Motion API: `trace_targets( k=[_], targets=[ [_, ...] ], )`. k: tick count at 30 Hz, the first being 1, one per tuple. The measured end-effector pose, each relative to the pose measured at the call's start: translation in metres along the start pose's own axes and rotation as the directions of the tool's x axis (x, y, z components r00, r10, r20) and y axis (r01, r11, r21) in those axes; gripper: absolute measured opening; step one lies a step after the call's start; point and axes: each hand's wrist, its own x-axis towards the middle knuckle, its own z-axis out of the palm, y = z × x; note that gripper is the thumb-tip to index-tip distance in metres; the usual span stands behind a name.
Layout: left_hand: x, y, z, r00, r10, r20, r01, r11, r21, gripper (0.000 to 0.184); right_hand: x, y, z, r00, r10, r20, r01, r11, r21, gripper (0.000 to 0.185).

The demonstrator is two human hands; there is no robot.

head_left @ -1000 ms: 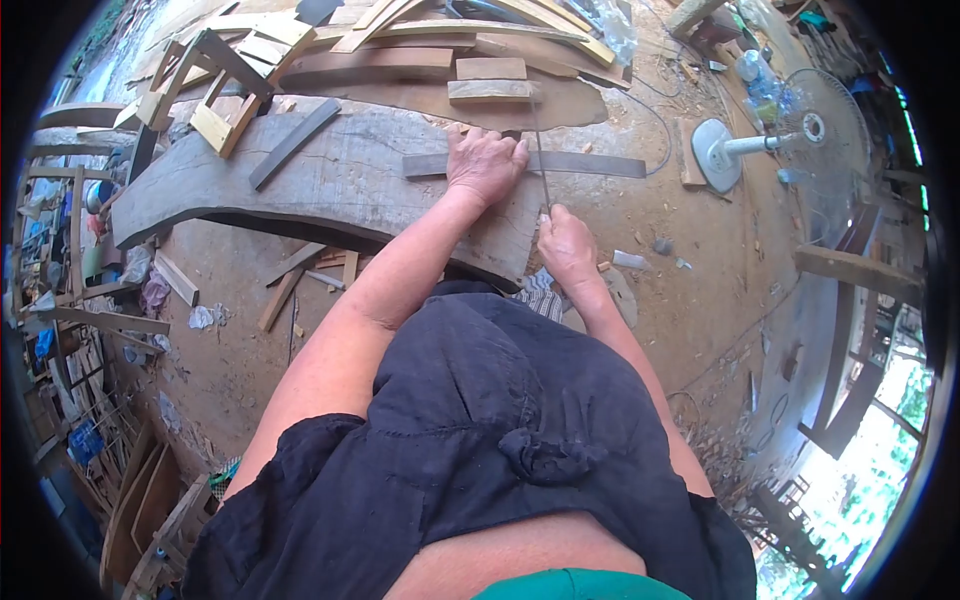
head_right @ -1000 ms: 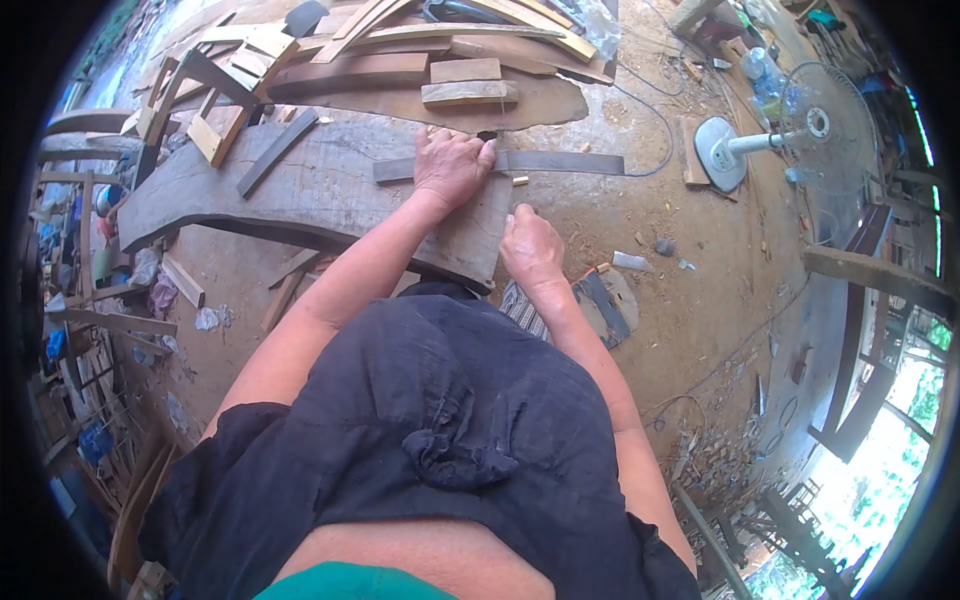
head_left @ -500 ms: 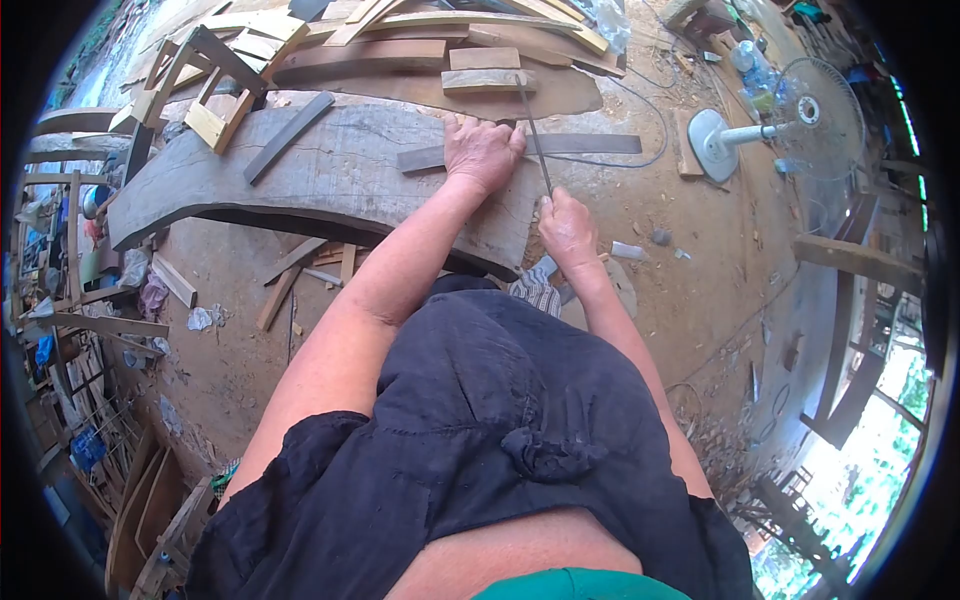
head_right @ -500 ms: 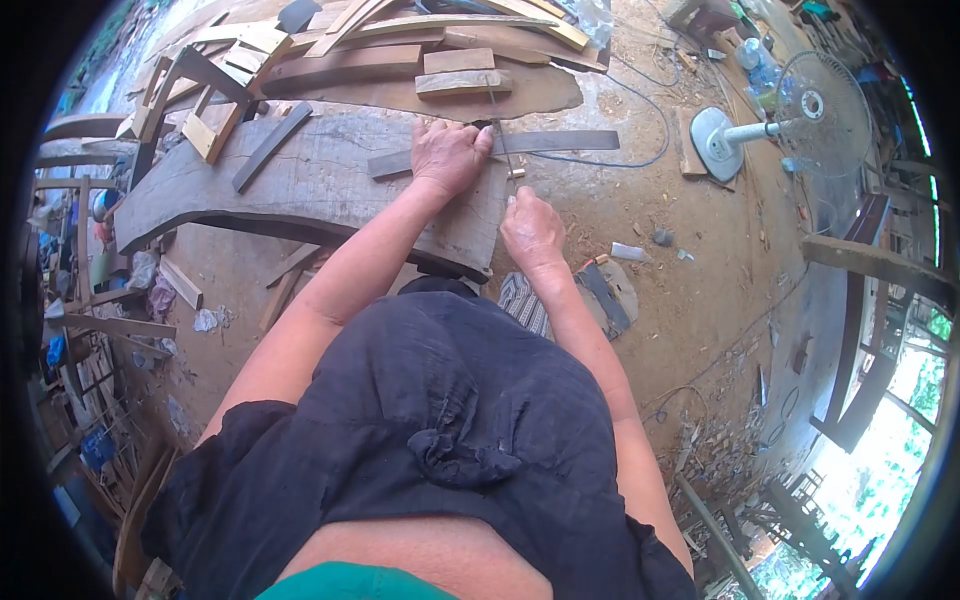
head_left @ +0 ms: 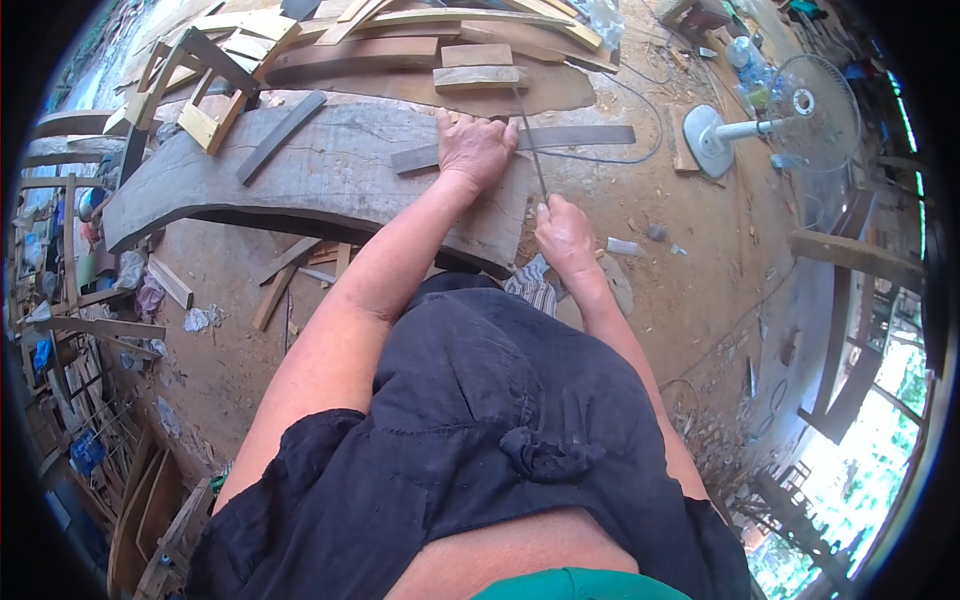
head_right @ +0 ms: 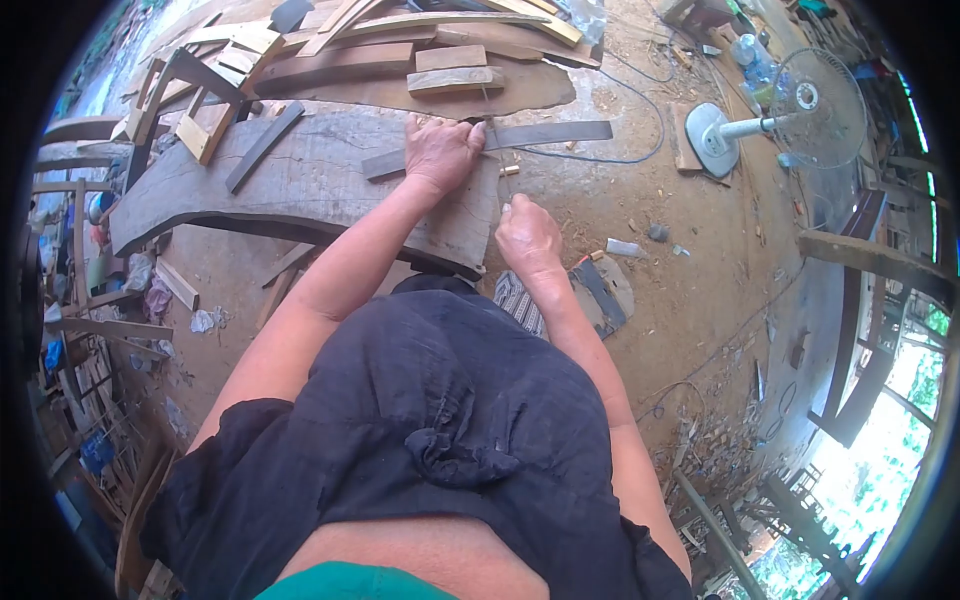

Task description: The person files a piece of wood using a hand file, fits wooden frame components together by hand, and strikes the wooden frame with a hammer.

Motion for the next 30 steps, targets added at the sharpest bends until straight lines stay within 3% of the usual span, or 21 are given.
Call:
trace_targets(
  k=[5, 7, 9, 13, 15, 18, 30],
  targets=[
    [0.003, 0.005, -0.006, 1.000, -0.016, 0.003, 0.016, 1.000, 0.021, 0.048, -0.007, -0.006, -0.016, 0.999, 0.013, 0.037, -0.013, 1.000, 0.003, 0.024],
    [0.003, 0.007, -0.011, 0.990, -0.080, 0.114, 0.075, 0.996, 0.047, 0.046, -0.018, -0.008, -0.018, 0.998, -0.014, 0.057, 0.013, 1.000, 0.026, 0.025],
    [0.004, 0.004, -0.011, 0.993, -0.077, 0.087, 0.075, 0.997, 0.032, 0.047, -0.029, -0.006, -0.022, 0.987, -0.029, 0.157, 0.008, 0.991, 0.133, 0.023],
    [0.005, 0.007, -0.006, 0.998, -0.065, 0.008, 0.065, 0.998, 0.028, 0.048, -0.022, 0.007, -0.033, 0.999, 0.001, 0.046, -0.015, 0.947, 0.321, 0.023],
    [0.005, 0.007, -0.006, 0.996, -0.079, 0.037, 0.077, 0.996, 0.042, 0.048, -0.018, 0.005, -0.041, 0.994, -0.084, -0.064, 0.095, 0.974, 0.208, 0.024],
    [0.007, 0.011, -0.012, 0.991, -0.099, 0.085, 0.094, 0.994, 0.062, 0.048, -0.008, 0.013, -0.020, 0.987, -0.063, -0.145, 0.092, 0.976, 0.200, 0.026],
    [0.007, 0.011, -0.005, 0.984, -0.155, 0.093, 0.148, 0.986, 0.079, 0.047, 0.005, 0.018, 0.014, 0.992, -0.059, -0.112, 0.063, 0.997, 0.036, 0.024]
  ],
)
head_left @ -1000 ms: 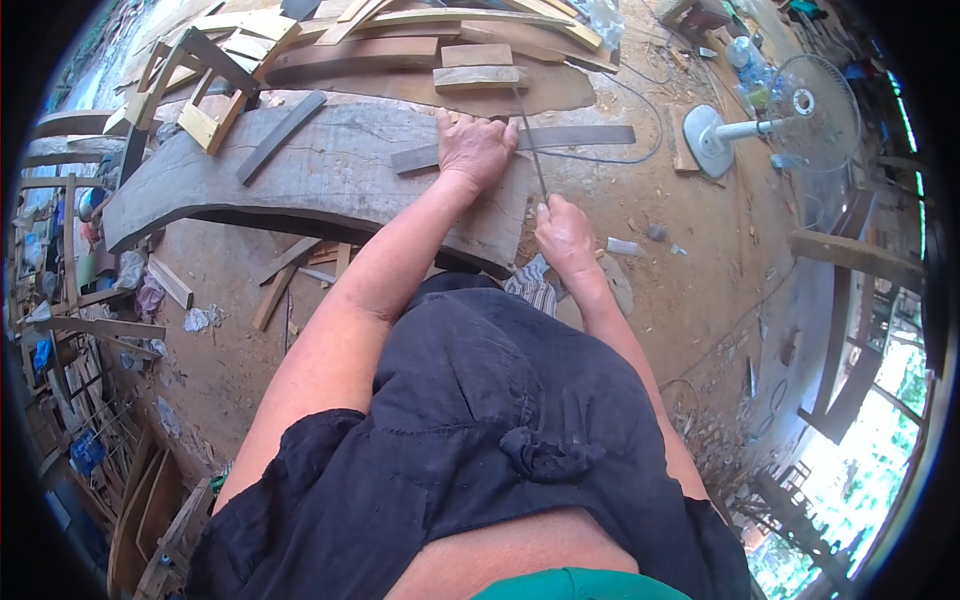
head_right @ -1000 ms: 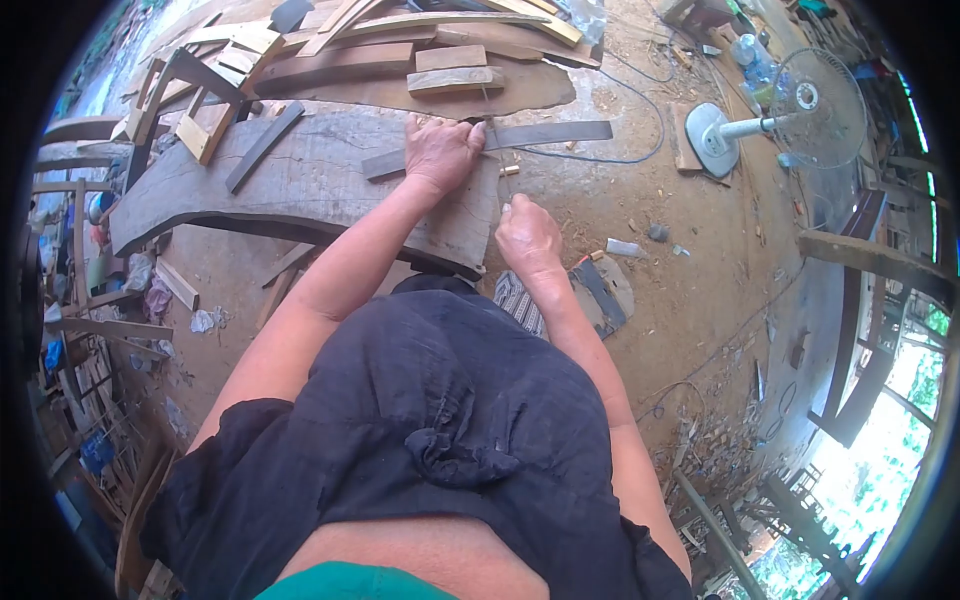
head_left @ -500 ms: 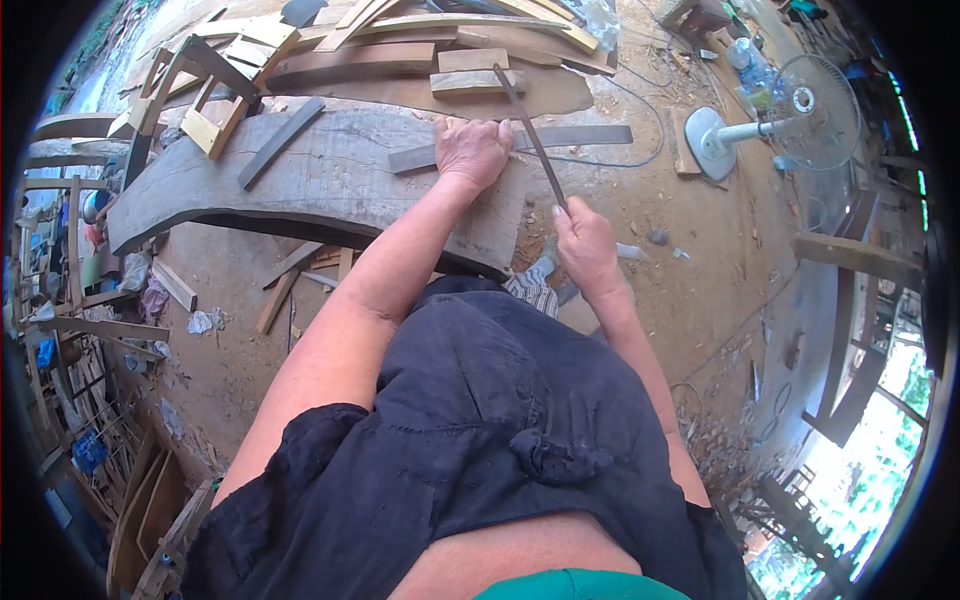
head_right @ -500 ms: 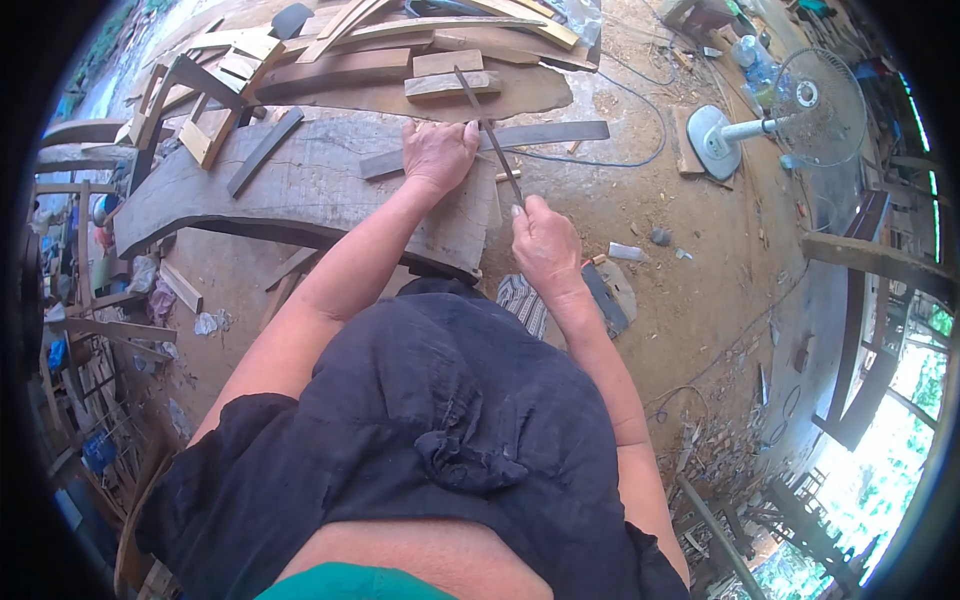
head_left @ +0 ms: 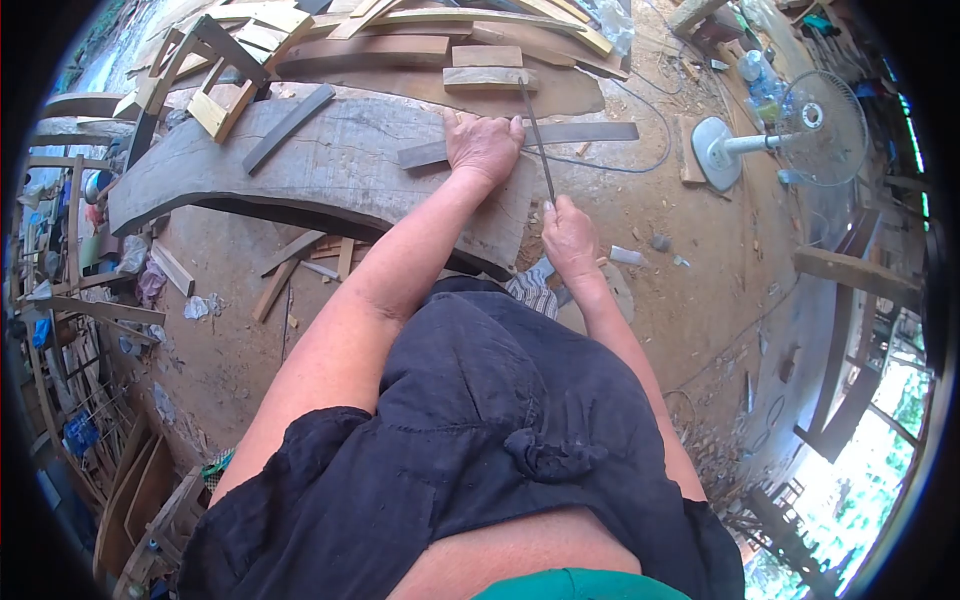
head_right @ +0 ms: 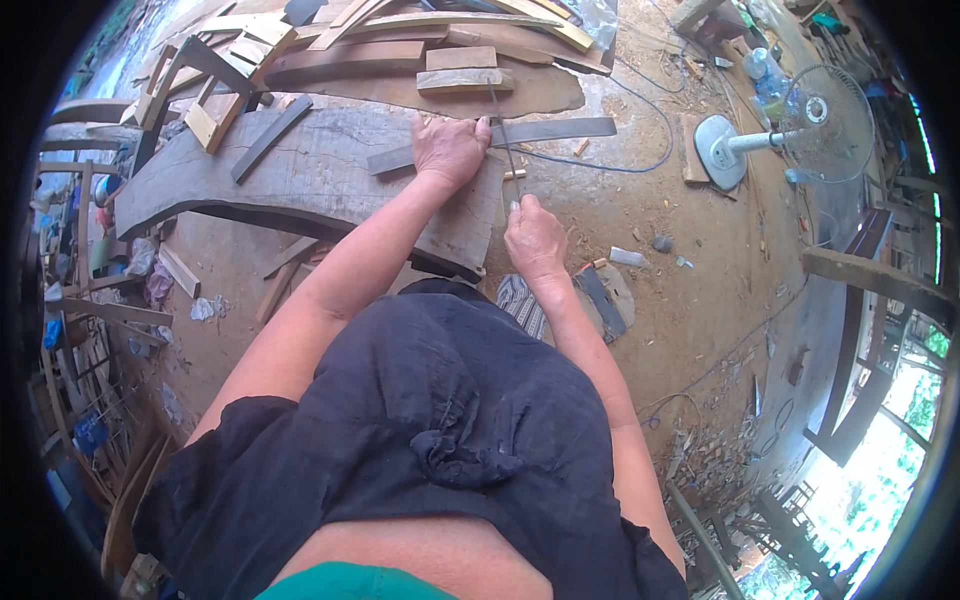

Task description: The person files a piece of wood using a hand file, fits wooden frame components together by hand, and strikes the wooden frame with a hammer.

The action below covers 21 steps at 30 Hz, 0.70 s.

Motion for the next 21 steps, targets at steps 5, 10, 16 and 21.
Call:
trace_targets(
  k=[5, 10, 16, 21],
  targets=[
    [-0.002, 0.001, -0.002, 0.999, -0.008, -0.046, 0.009, 1.000, 0.014, 0.047, -0.004, 0.001, -0.008, 1.000, 0.019, 0.015, -0.018, 0.999, -0.033, 0.024],
    [-0.001, 0.000, -0.005, 1.000, 0.010, -0.014, -0.010, 0.999, -0.036, 0.047, -0.006, -0.001, -0.010, 0.997, 0.038, 0.061, -0.035, 0.998, -0.053, 0.024],
    [0.001, -0.002, 0.002, 0.997, 0.024, -0.079, -0.028, 0.998, -0.049, 0.046, 0.010, -0.008, -0.011, 0.999, 0.003, 0.054, 0.003, 0.993, -0.114, 0.023],
    [-0.002, -0.001, 0.000, 0.998, 0.025, -0.057, -0.029, 0.998, -0.060, 0.046, -0.010, -0.014, -0.016, 0.998, 0.027, 0.049, -0.025, 0.999, -0.036, 0.024]
  ],
)
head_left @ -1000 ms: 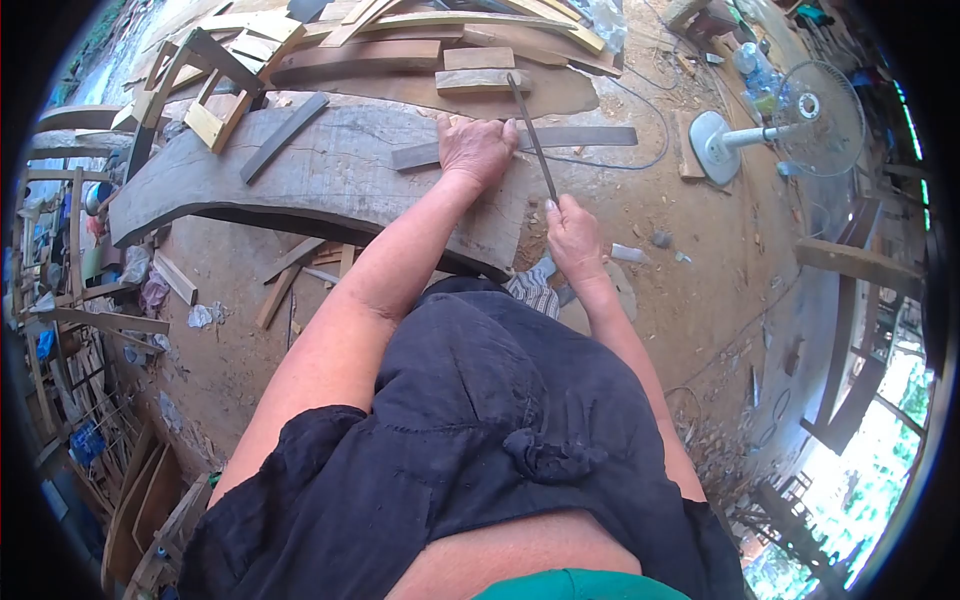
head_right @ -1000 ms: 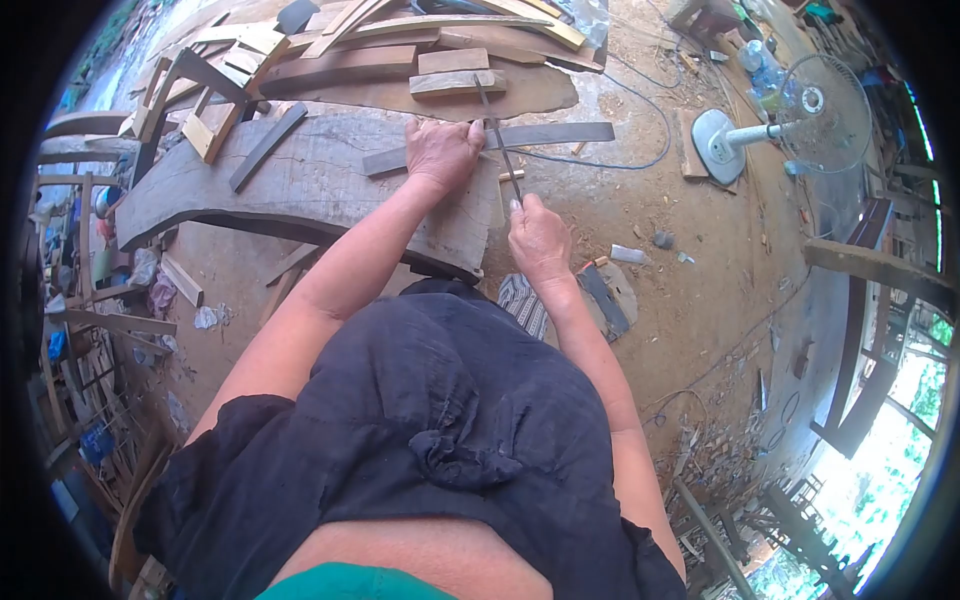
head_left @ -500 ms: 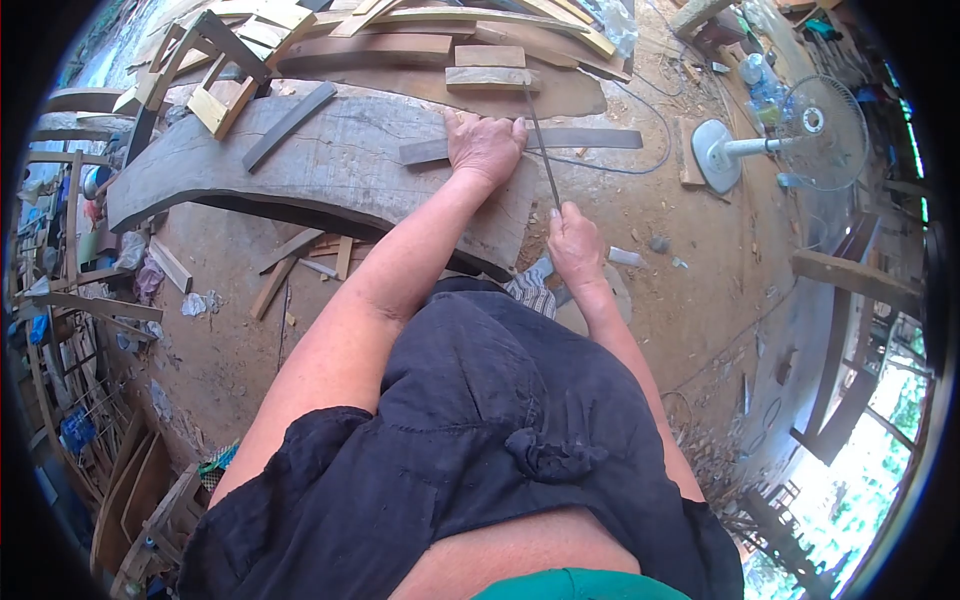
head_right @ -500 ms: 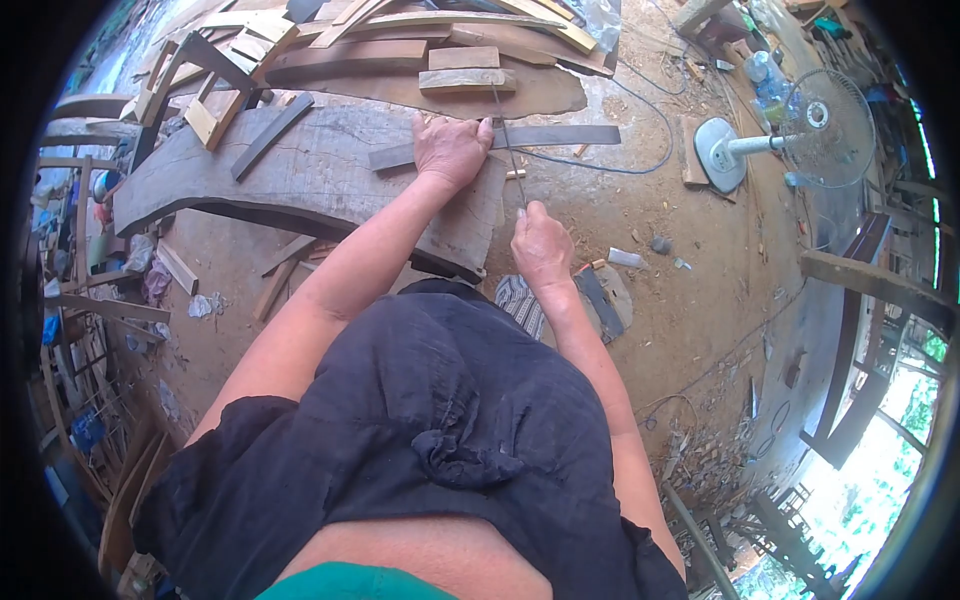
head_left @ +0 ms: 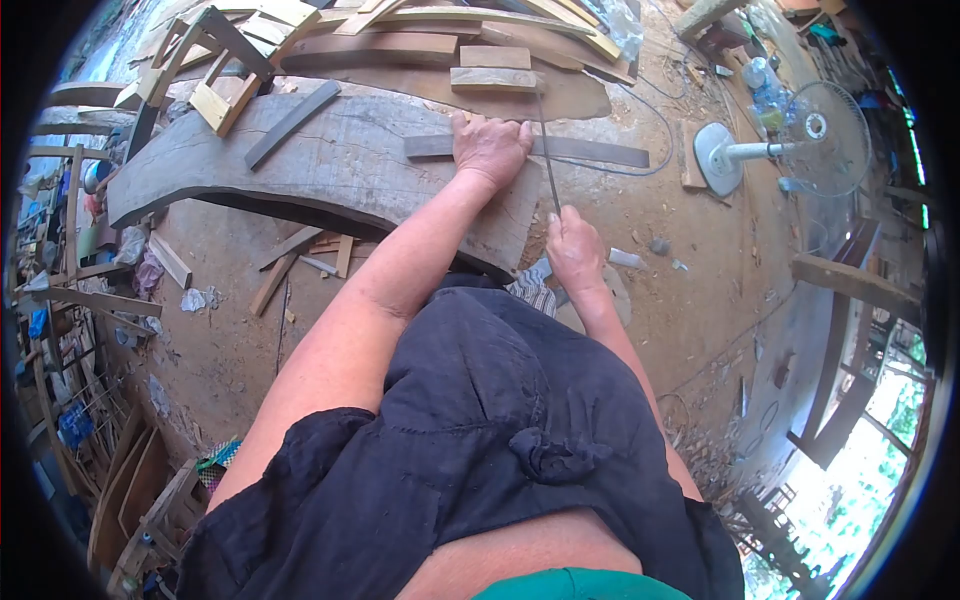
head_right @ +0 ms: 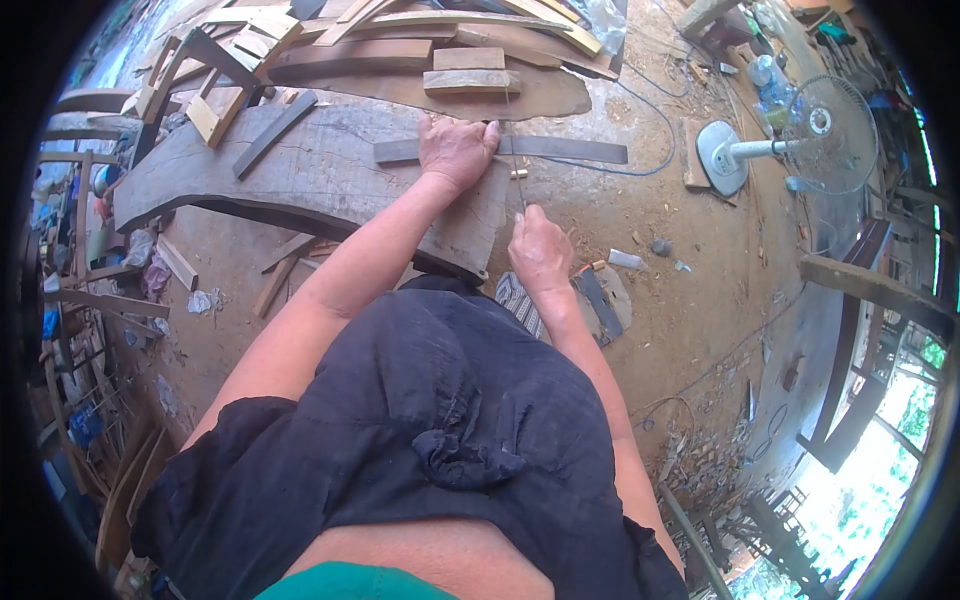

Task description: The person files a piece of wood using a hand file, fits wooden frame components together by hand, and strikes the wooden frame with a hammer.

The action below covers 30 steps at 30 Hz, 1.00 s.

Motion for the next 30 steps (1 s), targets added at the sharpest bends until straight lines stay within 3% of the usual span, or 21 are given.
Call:
trace_targets(
  k=[12, 22, 25, 27, 28, 30],
  targets=[
    [0.004, 0.001, -0.005, 0.998, -0.011, 0.059, 0.011, 1.000, 0.008, 0.048, 0.017, 0.004, 0.006, 1.000, 0.010, -0.004, -0.010, 1.000, -0.015, 0.023],
    [0.003, -0.003, -0.001, 0.999, 0.042, 0.008, -0.042, 0.999, 0.015, 0.046, 0.008, -0.002, -0.002, 0.999, 0.017, 0.031, -0.018, 0.999, 0.029, 0.023],
    [0.003, -0.004, -0.001, 0.998, 0.063, -0.009, -0.063, 0.998, 0.005, 0.046, 0.018, 0.004, 0.002, 0.997, 0.020, 0.070, -0.027, 0.995, 0.099, 0.023],
    [0.005, -0.003, -0.001, 0.997, 0.071, -0.013, -0.071, 0.997, -0.023, 0.046, 0.026, 0.012, 0.009, 0.974, 0.093, 0.205, -0.143, 0.959, 0.243, 0.025],
    [0.005, -0.003, -0.002, 0.996, 0.086, -0.008, -0.086, 0.996, -0.022, 0.046, 0.028, 0.003, -0.007, 0.974, 0.096, 0.205, -0.145, 0.960, 0.239, 0.025],
    [0.003, -0.005, -0.001, 0.996, 0.092, 0.000, -0.092, 0.996, -0.017, 0.046, 0.031, -0.030, -0.054, 0.914, 0.135, 0.383, -0.220, 0.957, 0.188, 0.026]
  ],
)
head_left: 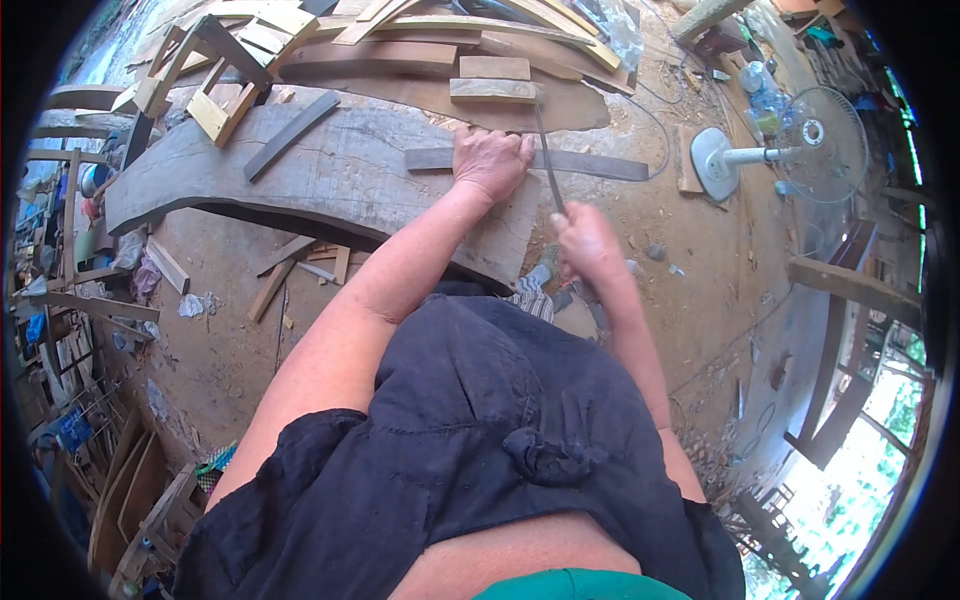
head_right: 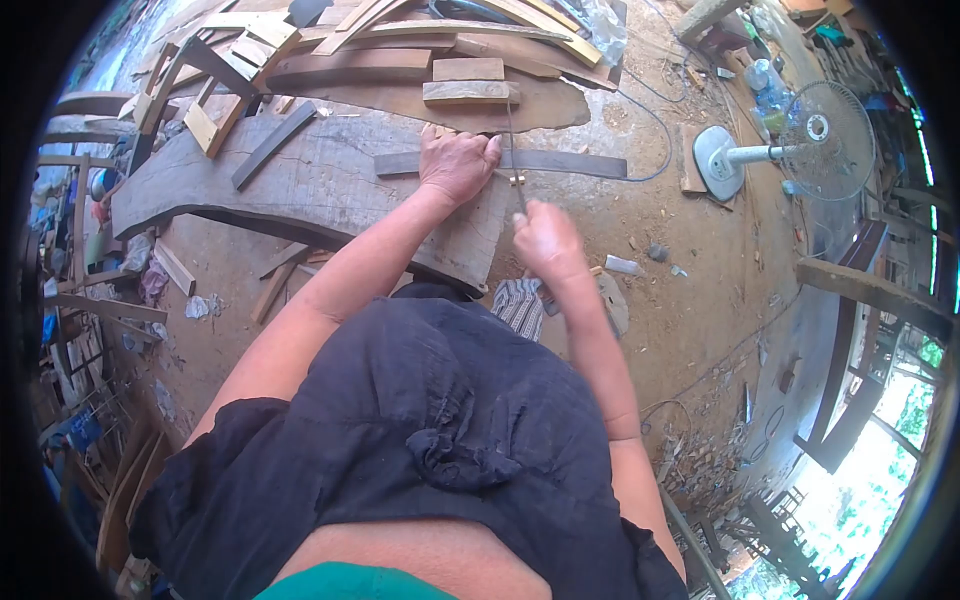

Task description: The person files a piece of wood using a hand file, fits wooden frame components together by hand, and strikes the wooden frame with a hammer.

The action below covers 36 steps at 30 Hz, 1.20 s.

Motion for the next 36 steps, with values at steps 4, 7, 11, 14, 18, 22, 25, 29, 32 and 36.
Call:
trace_targets(
  k=[4, 7, 11, 14, 18, 22, 25, 29, 32, 36],
  targets=[
    [0.001, 0.001, 0.002, 0.999, -0.009, -0.045, 0.008, 0.999, -0.038, 0.045, 0.006, -0.002, -0.025, 0.997, -0.032, 0.064, 0.031, 0.999, 0.007, 0.026],
    [0.001, 0.001, 0.003, 0.998, -0.010, -0.065, 0.008, 0.999, -0.032, 0.045, 0.002, 0.012, -0.016, 0.998, -0.010, 0.068, -0.007, 0.966, 0.258, 0.026],
    [0.000, 0.001, 0.004, 0.998, -0.027, -0.049, 0.026, 0.999, -0.024, 0.045, 0.008, -0.001, -0.002, 0.994, -0.093, -0.056, 0.095, 0.995, 0.037, 0.026],
    [0.000, 0.004, 0.000, 0.999, -0.044, 0.001, 0.044, 0.999, -0.006, 0.045, -0.002, -0.030, -0.012, 0.989, -0.147, 0.004, 0.138, 0.934, 0.329, 0.025],
    [-0.001, 0.007, -0.004, 0.992, -0.095, 0.087, 0.095, 0.995, 0.006, 0.046, 0.003, -0.003, -0.003, 0.828, -0.447, -0.337, 0.507, 0.854, 0.113, 0.019],
    [-0.014, 0.007, 0.006, 0.998, -0.063, 0.002, 0.063, 0.998, -0.010, 0.046, 0.002, 0.067, 0.025, 0.900, -0.269, -0.342, 0.303, 0.951, 0.051, 0.018],
    [-0.017, 0.008, 0.016, 0.994, -0.064, -0.094, 0.064, 0.998, 0.002, 0.045, -0.001, 0.085, 0.035, 0.895, -0.288, -0.342, 0.275, 0.957, -0.087, 0.017],
    [-0.015, 0.013, 0.005, 0.993, -0.114, 0.014, 0.113, 0.992, 0.049, 0.044, 0.002, 0.083, 0.042, 0.860, -0.311, -0.404, 0.278, 0.950, -0.138, 0.014],
    [-0.015, 0.015, -0.001, 0.991, -0.128, 0.037, 0.125, 0.990, 0.064, 0.044, 0.003, 0.083, 0.044, 0.865, -0.310, -0.395, 0.232, 0.944, -0.234, 0.013],
    [-0.014, 0.015, 0.002, 0.992, -0.128, 0.025, 0.126, 0.990, 0.064, 0.045, -0.002, 0.076, 0.044, 0.879, -0.310, -0.361, 0.215, 0.936, -0.279, 0.014]
  ],
)
